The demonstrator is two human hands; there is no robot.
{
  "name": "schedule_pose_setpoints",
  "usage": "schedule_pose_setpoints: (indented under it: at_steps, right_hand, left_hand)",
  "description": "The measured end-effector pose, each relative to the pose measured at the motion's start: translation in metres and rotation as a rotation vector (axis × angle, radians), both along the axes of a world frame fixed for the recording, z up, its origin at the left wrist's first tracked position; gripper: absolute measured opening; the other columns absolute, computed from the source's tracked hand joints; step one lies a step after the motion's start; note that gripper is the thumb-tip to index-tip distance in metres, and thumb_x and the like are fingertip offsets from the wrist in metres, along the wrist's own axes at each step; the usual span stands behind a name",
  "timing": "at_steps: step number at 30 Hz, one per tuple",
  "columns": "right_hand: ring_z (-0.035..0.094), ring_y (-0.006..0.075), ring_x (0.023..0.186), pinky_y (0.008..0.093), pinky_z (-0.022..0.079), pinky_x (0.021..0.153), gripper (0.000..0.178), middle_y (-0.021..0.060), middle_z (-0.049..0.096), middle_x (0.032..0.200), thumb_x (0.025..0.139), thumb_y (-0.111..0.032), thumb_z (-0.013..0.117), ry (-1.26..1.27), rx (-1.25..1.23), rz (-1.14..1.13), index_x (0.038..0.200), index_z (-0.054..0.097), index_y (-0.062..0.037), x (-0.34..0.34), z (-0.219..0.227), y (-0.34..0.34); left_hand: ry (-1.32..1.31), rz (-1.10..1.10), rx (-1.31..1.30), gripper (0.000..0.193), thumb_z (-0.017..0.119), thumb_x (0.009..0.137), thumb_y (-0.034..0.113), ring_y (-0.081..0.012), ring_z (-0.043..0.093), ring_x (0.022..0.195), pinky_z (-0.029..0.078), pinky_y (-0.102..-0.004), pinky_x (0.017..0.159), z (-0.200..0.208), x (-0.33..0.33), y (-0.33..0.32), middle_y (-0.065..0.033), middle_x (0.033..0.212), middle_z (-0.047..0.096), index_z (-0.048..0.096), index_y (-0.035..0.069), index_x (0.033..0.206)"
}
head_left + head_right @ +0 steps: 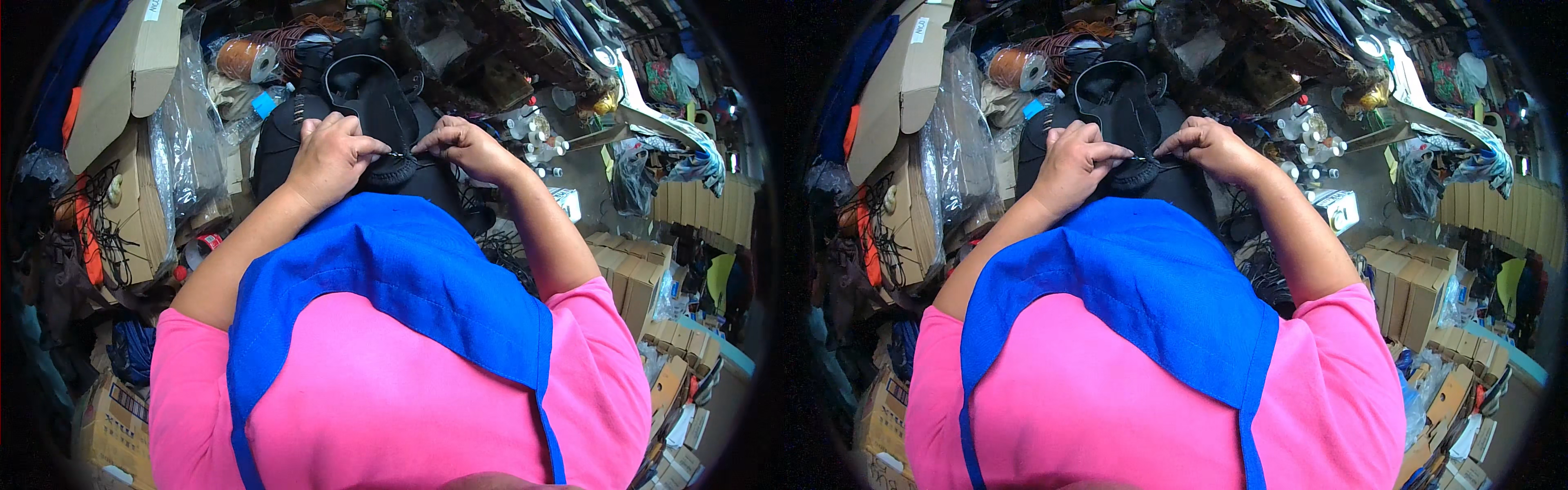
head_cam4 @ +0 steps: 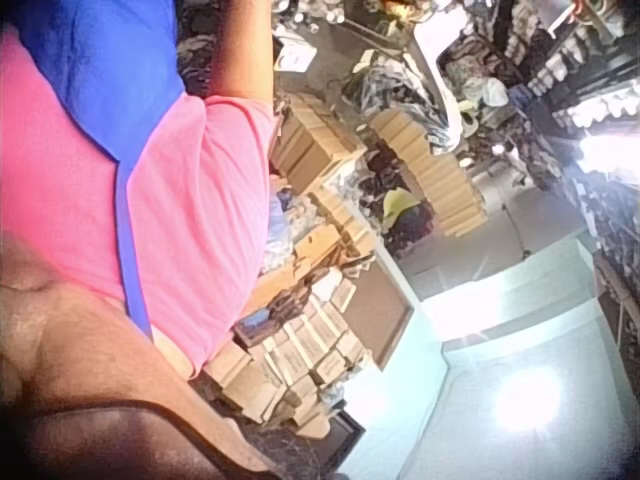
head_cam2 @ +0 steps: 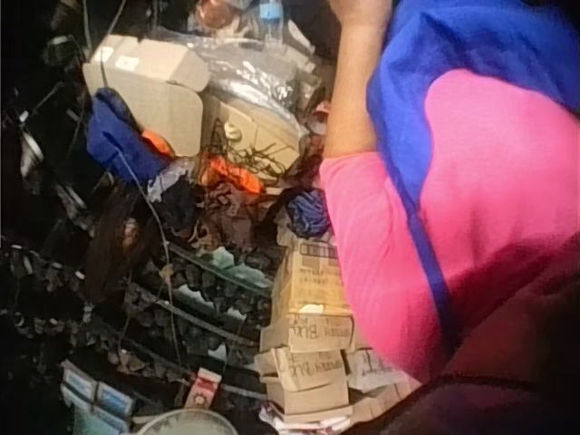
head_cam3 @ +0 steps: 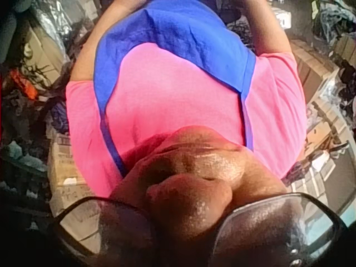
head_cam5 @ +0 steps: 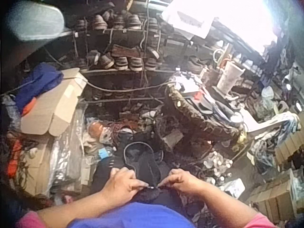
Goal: The recorder uses a lacing tool to lace up a black shoe.
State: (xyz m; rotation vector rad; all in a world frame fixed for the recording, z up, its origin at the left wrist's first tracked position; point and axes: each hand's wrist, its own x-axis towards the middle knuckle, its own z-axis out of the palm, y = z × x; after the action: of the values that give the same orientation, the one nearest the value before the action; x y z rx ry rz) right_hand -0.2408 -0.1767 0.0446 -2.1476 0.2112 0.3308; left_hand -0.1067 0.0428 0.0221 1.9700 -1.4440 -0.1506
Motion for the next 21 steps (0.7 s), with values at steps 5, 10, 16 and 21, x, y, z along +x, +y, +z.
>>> schedule_pose_setpoints:
  at_steps: [5, 10, 16, 21]
  right_hand:
    - [0.052, 0.0171, 0.085, 0.0279, 0.043, 0.082, 0.036, 0.0038, 0.053, 0.082, 0.076, 0.0, 0.059, -0.015, 0.022, 0.04, 0.103, 0.072, -0.0181, 0.0004, -0.0015, -0.0046]
    - [0.052, 0.0172, 0.085, 0.0287, 0.043, 0.081, 0.029, 0.0035, 0.053, 0.082, 0.08, -0.004, 0.062, -0.037, 0.028, 0.054, 0.103, 0.072, -0.0173, 0.0004, -0.0019, -0.0052]
    - [0.051, 0.017, 0.085, 0.0291, 0.043, 0.081, 0.028, 0.0034, 0.053, 0.082, 0.081, -0.004, 0.062, -0.023, 0.065, 0.023, 0.103, 0.072, -0.0166, -0.0001, -0.0032, -0.0039]
    - [0.049, 0.0133, 0.086, 0.0265, 0.042, 0.082, 0.023, 0.0002, 0.051, 0.083, 0.083, -0.003, 0.062, 0.017, 0.053, 0.028, 0.102, 0.072, -0.0121, 0.0018, 0.0, -0.0032]
  left_hand:
    - [0.007, -0.002, 0.004, 0.022, 0.071, 0.071, 0.01, -0.0168, 0.05, 0.079, 0.032, -0.034, 0.078, -0.0008, -0.0001, -0.0007, 0.0019, 0.072, 0.047, 0.074, 0.023, 0.089]
    - [0.012, 0.006, 0.001, 0.022, 0.07, 0.071, 0.009, -0.0169, 0.05, 0.08, 0.032, -0.034, 0.079, -0.0002, -0.0001, -0.0012, 0.0012, 0.073, 0.048, 0.074, 0.023, 0.088]
    - [0.022, 0.007, 0.018, 0.023, 0.07, 0.071, 0.009, -0.017, 0.05, 0.08, 0.032, -0.0336, 0.079, -0.0003, 0.0003, -0.0017, 0.0011, 0.073, 0.048, 0.074, 0.023, 0.089]
    - [0.038, -0.025, 0.033, 0.023, 0.07, 0.071, 0.009, -0.0172, 0.051, 0.08, 0.032, -0.0336, 0.079, 0.0005, 0.0002, -0.0016, 0.0011, 0.073, 0.049, 0.073, 0.022, 0.09]
